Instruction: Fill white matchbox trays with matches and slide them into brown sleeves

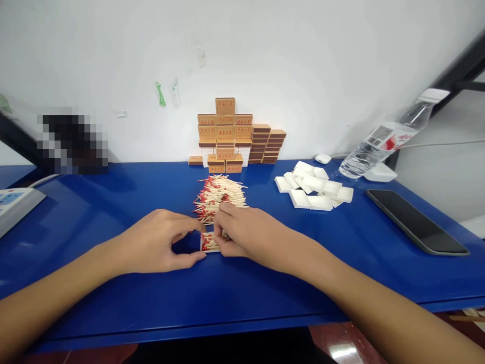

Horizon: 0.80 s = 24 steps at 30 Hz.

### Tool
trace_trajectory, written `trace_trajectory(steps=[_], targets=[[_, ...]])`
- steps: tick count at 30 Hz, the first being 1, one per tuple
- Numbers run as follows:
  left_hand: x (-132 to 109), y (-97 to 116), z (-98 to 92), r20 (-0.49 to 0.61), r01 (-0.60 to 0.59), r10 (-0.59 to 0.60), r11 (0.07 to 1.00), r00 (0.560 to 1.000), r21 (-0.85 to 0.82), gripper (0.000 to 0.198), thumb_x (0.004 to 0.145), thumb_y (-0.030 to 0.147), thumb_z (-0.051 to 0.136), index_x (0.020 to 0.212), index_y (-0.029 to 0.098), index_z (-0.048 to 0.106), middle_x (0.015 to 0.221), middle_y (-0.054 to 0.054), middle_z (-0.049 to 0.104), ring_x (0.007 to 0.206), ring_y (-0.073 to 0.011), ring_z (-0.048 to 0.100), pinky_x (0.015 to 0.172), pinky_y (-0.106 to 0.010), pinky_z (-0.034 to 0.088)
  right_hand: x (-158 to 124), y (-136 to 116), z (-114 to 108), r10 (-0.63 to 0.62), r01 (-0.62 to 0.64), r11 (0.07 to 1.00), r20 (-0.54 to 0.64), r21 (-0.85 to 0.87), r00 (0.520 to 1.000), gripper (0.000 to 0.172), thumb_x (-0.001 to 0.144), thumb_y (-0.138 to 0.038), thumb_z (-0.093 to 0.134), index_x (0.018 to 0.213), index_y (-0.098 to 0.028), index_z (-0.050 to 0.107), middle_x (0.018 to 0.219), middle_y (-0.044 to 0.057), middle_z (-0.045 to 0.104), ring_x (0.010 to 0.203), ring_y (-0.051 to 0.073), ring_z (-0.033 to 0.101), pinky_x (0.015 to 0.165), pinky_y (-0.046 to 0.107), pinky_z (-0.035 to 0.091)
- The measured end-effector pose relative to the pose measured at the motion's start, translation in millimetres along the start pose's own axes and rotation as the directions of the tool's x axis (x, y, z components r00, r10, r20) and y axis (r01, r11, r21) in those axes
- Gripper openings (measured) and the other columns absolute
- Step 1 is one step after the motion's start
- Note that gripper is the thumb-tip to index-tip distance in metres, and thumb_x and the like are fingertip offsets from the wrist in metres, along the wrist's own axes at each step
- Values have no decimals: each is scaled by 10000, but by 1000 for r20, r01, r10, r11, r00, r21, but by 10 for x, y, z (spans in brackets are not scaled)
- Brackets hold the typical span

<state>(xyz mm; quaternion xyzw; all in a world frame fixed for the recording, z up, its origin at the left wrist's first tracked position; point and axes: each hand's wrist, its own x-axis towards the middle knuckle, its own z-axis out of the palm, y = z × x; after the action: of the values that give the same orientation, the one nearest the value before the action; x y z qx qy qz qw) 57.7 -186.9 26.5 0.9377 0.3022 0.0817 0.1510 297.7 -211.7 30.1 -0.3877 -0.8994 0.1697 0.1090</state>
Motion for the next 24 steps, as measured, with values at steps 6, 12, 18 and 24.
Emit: trace_trajectory(steps=[6,12,18,24], targets=[[-3,-9,6,9,16,-16,1000,1000,-2,238,889,417,666,979,203,718,700,27,630,606,-137,553,576,-285,362,-35,52,4,-6,7,1000,34,-24,999,90,1023,-264,589,997,-193,638,1020,55,646,807,182,626,727,326,459],[0,-15,2,-7,13,-13,1000,1000,-4,245,880,419,683,1014,222,737,660,44,598,567,-126,509,559,-289,331,-81,81,-71,-3,4,1000,37,-17,999,130,1047,-305,572,1008,-210,651,1012,36,653,843,184,626,723,315,455],[-3,-16,1,1,0,0,1000,1000,-8,238,893,415,678,1001,209,732,692,29,627,591,-131,549,564,-280,345,-44,62,-37,11,-12,1000,36,17,999,151,1063,-333,545,1015,-211,620,1037,47,667,832,185,618,710,313,435],[12,-14,-5,15,22,-22,1000,1000,18,257,899,420,667,997,192,737,715,19,650,600,-135,565,571,-280,356,-123,113,-150,72,-72,997,21,15,997,149,994,-362,652,993,-224,596,994,24,682,816,177,599,676,303,396]])
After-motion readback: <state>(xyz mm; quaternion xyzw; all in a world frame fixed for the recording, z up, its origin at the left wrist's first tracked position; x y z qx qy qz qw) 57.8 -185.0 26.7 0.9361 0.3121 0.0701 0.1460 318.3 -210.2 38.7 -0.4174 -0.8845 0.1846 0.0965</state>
